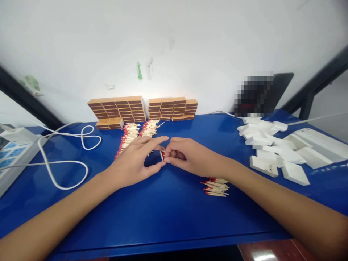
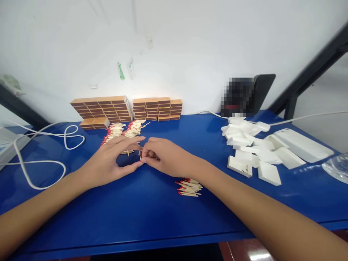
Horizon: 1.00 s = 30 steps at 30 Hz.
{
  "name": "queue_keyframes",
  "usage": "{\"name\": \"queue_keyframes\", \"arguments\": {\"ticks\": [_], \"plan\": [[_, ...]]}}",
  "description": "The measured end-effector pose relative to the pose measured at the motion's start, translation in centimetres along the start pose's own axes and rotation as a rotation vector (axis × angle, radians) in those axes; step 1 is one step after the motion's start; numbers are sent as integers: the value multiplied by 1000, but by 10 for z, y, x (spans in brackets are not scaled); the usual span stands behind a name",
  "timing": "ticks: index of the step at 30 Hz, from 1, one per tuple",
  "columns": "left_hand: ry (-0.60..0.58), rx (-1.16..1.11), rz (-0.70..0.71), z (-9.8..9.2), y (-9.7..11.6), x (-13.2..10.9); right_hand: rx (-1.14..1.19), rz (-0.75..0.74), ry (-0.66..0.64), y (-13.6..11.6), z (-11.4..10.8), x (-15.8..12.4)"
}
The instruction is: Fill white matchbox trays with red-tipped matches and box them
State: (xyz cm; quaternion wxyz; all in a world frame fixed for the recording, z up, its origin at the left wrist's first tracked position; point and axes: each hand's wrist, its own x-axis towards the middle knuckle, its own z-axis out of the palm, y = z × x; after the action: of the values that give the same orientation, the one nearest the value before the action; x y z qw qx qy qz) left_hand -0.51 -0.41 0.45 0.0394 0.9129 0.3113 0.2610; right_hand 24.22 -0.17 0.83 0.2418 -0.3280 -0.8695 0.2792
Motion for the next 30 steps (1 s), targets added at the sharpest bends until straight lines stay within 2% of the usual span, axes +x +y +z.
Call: {"name": "queue_keyframes", "arguments": {"ticks": [8,10,13,14,17,19,22,30], "plan": [[4,7,-10,-1,1,0,-57,26,-13,0,-1,0],[3,8,-16,-2,1,1,-95,17,10,1,-8,0],[-12,9,-32,-3,1,1,-209,55,34,5,-31,-4],[-19,9,-36,-4,1,2,-234,105,-13,7,-41,-6],[-38,8,-43,-4,1,2,-226,308,-270,10,-67,-12],[-41,8,-43,-4,1,2,-209,382,-379,11,-78,-16],[-38,9,-47,-4,1,2,-200,393,-422,12,-83,-19],[-54,8,-70,-5,2,2,-148,417,-489,13,-80,-20]]}}
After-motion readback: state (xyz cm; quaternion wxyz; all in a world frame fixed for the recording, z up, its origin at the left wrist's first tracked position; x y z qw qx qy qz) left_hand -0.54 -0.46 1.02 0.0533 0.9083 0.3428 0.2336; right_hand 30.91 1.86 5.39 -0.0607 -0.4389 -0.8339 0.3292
